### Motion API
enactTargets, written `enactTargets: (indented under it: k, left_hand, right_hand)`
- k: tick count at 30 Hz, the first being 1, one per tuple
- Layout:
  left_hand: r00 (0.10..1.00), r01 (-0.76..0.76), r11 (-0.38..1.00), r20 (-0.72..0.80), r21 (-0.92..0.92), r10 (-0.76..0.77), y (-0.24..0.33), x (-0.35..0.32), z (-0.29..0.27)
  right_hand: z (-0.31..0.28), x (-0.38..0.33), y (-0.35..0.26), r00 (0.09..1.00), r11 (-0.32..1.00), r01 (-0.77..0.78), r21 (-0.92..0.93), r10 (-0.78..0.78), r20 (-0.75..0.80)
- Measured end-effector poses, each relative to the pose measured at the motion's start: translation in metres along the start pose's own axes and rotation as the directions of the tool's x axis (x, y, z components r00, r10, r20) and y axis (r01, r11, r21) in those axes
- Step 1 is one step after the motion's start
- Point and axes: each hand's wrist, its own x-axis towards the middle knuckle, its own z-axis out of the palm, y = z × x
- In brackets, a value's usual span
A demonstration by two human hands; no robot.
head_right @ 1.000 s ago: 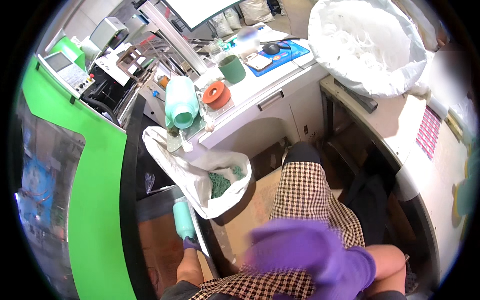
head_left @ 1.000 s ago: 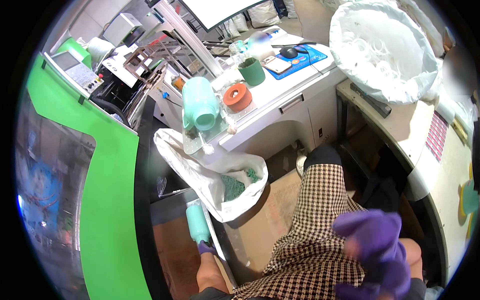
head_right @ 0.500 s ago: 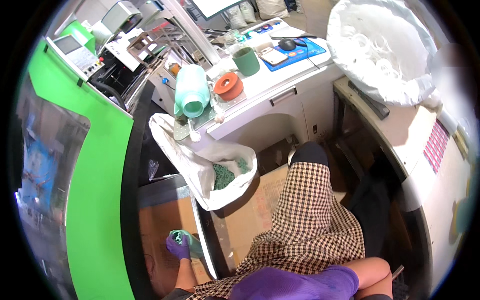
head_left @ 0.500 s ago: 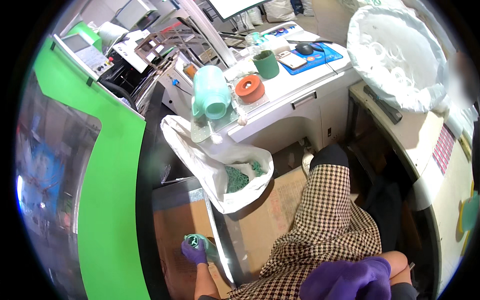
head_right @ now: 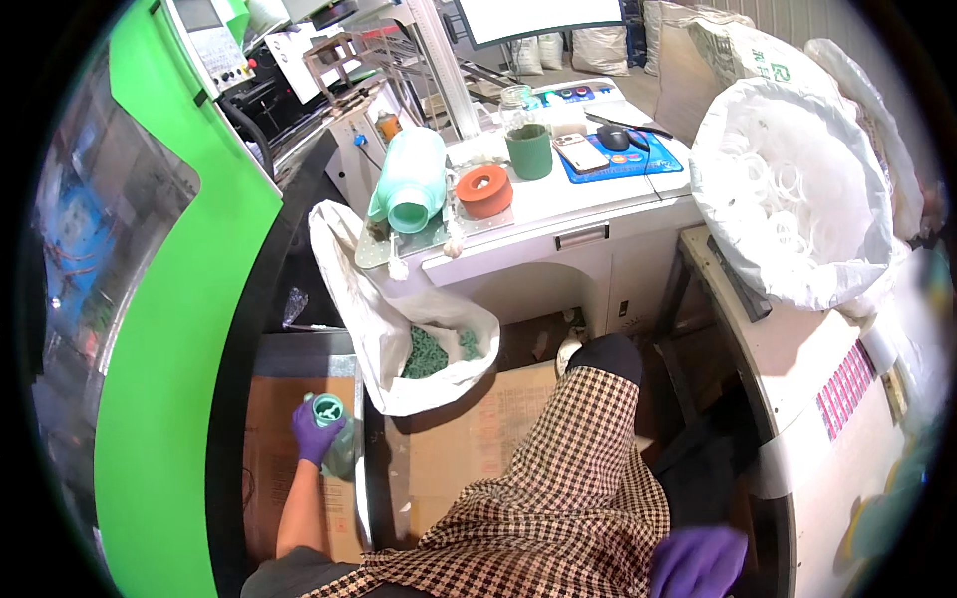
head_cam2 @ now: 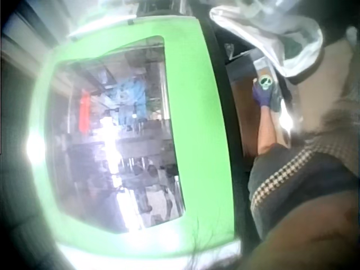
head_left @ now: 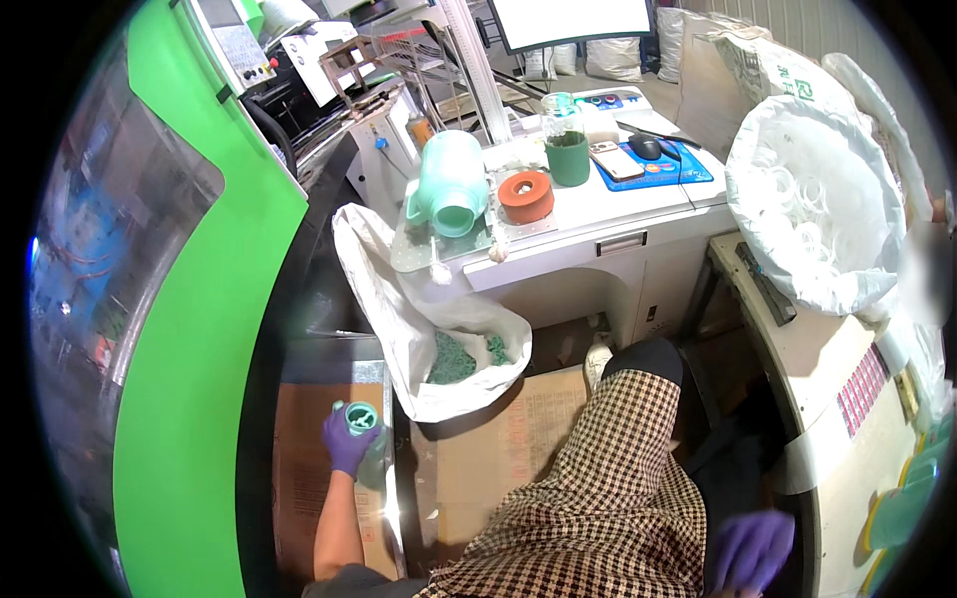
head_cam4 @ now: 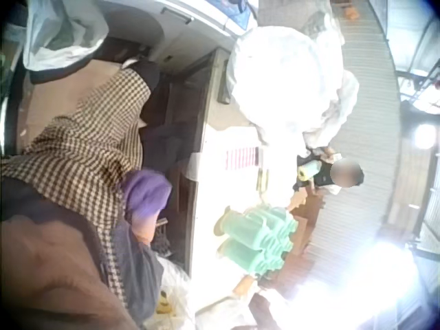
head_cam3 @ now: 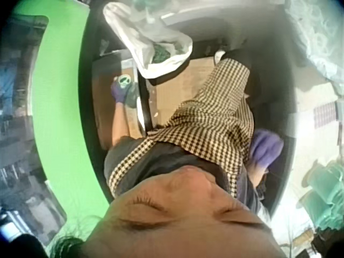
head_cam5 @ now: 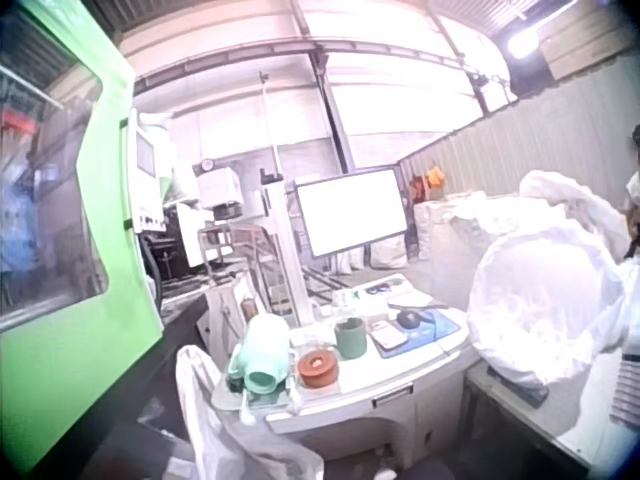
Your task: The person assembles light green plastic pitchers by inserting a green ring into the neck and attaching a yellow base. They handle the pitchers one at a time, placing completed units on a nearby table.
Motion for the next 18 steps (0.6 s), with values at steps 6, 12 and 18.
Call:
enactTargets:
  k: [6,12,18]
  left_hand:
    - [0.93,-0.344,0.803,-0.062,-0.487,0.361,0.212,0.022,-0.075]
    - [0.879,-0.45,0.657,-0.169,-0.605,0.446,0.316,-0.028,-0.077]
    - [0.822,-0.55,0.615,-0.236,-0.565,0.519,0.345,-0.034,-0.065]
  right_hand:
    - [0.053,0.059,0.048,0.952,0.605,-0.093,-0.791,0.287,0.108]
    - [0.103,0.057,0.114,0.866,0.502,0.198,-0.842,0.313,0.39]
    - [0.085,0.037,0.138,0.877,0.441,0.048,-0.896,0.411,0.249]
